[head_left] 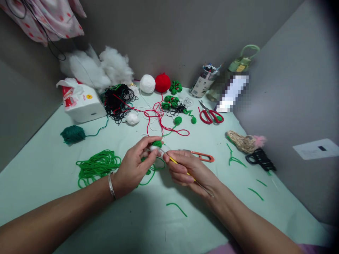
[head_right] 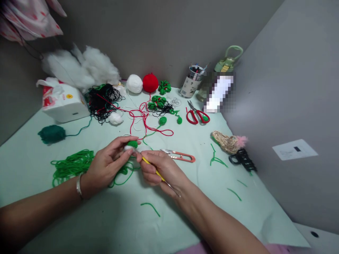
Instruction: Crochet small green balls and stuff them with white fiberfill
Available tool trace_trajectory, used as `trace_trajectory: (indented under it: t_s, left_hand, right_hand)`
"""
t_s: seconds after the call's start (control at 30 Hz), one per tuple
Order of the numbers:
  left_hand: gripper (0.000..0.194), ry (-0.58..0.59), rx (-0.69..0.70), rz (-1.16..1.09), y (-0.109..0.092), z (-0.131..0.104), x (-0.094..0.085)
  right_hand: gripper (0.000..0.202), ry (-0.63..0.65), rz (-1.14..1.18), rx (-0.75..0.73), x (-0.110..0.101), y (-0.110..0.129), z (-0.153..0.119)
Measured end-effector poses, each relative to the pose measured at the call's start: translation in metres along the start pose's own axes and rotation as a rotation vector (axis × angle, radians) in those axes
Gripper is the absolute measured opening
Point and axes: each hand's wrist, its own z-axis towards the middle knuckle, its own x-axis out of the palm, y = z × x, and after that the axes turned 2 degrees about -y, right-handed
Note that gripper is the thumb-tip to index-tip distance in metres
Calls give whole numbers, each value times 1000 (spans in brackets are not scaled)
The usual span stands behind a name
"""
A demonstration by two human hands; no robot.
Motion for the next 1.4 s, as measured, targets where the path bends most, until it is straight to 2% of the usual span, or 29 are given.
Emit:
trace_trajectory:
  t_s: [0.17, 0.43, 0.63, 0.87, 1.03, 1.17, 1.27, 1.4]
  left_hand:
    - [36, 21, 4, -23, 2, -1, 2]
    - [31, -2, -66, -59, -8, 4, 0]
    - [34, 43, -148, -119, -9, 7, -3]
    - [34, -15, -19, -65, -3, 1, 2]
    - [33, -18, 43, -30, -4, 1, 1]
    - [30, 4, -51, -108, -10, 5, -1]
    - [32, 43, -139, -174, -14, 7, -3]
    - [28, 70, -159, -200, -17, 9, -7]
  right_hand:
    - [21, 9, -39, 13, -2, 3, 0]
    - [26, -85, -108, -71, 3, 2, -4]
    - [26, -106, -196, -170, 7, -4, -5]
    - [20, -11, -44, 3, 0, 4, -3]
    - [19, -32, -40, -21, -2, 5, -3]
    - [25, -116, -224, -193, 5, -3, -6]
    - [28, -206, -452, -304, 12, -9, -10]
    - [30, -329, -794, -459, 18, -14, -14]
